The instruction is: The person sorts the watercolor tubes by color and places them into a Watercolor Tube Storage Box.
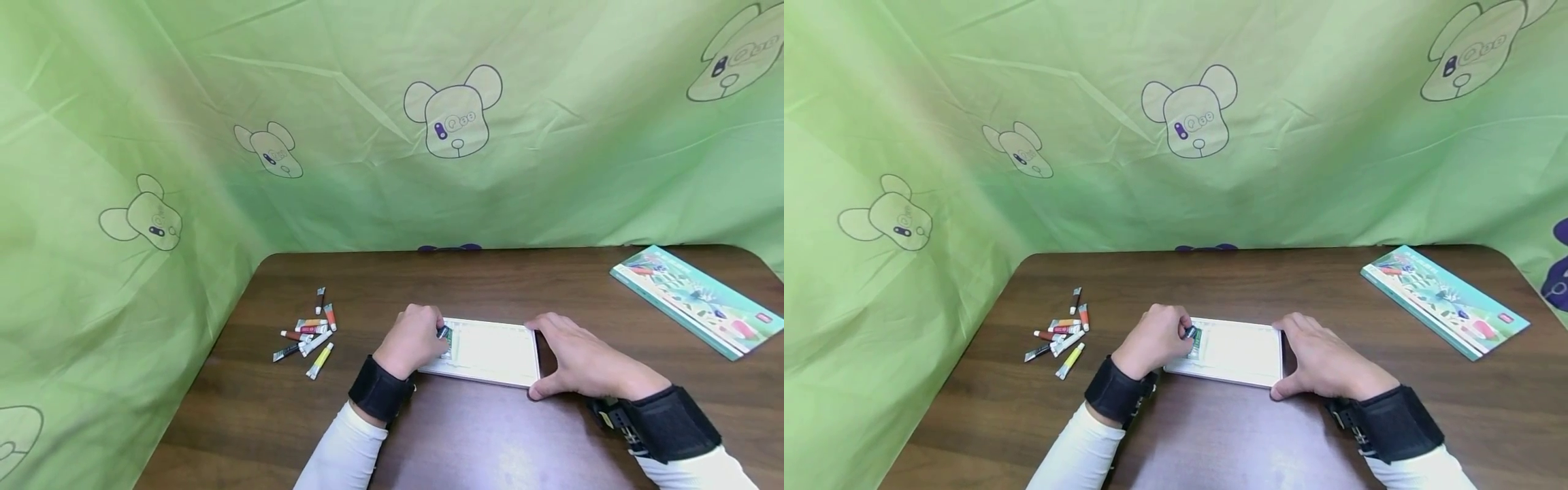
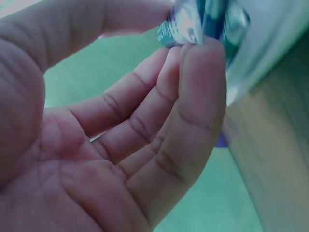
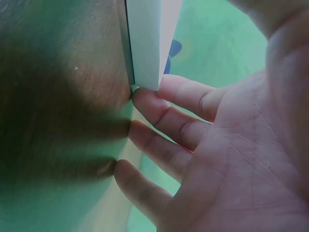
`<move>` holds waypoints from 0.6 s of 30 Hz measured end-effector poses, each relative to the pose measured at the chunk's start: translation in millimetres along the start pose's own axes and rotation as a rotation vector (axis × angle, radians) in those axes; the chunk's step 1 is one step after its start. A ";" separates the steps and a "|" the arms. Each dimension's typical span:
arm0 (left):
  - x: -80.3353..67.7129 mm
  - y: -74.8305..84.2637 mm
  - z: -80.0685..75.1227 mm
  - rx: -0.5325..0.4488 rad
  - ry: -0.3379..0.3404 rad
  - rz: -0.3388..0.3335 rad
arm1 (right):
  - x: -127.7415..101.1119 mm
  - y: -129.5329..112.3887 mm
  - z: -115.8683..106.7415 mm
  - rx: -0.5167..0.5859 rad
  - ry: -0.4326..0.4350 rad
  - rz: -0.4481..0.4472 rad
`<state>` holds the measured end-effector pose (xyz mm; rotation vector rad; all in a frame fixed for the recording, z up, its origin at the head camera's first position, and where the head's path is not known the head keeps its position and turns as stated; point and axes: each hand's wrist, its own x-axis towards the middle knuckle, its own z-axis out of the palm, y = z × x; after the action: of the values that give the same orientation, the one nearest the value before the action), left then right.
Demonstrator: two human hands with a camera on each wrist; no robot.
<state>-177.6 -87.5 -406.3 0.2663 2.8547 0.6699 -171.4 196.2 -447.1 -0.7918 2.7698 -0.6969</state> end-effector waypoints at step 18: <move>3.0 21.5 23.1 0.142 0.185 0.104 | 0.0 1.5 0.6 -0.012 0.022 -0.015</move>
<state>-172.3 -58.2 -417.3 0.3958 3.0893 0.5360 -171.9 197.1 -448.4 -0.8122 2.7927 -0.6964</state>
